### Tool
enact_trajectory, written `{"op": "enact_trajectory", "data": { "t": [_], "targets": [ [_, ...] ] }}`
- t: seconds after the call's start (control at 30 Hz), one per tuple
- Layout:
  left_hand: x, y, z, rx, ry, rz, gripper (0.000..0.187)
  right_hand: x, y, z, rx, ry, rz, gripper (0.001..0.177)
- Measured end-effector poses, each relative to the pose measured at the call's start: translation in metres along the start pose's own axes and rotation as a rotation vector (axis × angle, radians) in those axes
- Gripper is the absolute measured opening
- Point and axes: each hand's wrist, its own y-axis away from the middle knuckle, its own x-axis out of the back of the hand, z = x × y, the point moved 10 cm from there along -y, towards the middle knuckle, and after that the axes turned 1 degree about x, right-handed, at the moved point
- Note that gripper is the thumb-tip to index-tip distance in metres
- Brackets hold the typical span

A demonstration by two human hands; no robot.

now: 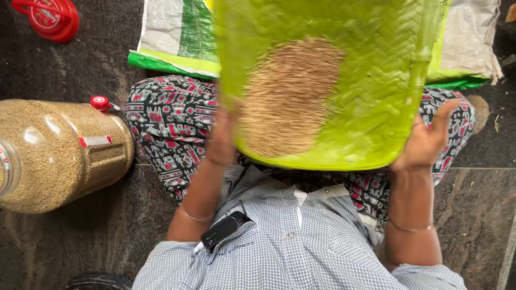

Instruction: The person sits on the floor and manually winnows grains spread on a large sack using a stone. They then transfer the grains into a green woven tray and toss them to separate chaff from the seeds.

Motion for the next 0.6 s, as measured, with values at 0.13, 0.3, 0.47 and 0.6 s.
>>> {"op": "enact_trajectory", "data": {
  "t": [0.13,0.3,0.47,0.6],
  "targets": [
    [0.014,-0.008,0.016,-0.028,-0.203,0.005,0.065,0.022,-0.017,0.013,0.104,0.103,0.192,0.110],
    [0.061,-0.027,0.037,0.287,0.802,-0.080,0.064,-0.058,0.013,0.042,0.006,-0.026,-0.102,0.095],
    [0.024,-0.002,-0.001,0.329,0.597,0.161,0.064,-0.007,-0.006,0.023,-0.028,0.046,0.047,0.084],
    [0.002,-0.006,0.023,0.214,0.589,0.078,0.068,0.041,-0.025,0.043,-0.076,0.160,0.189,0.069]
  ]
}}
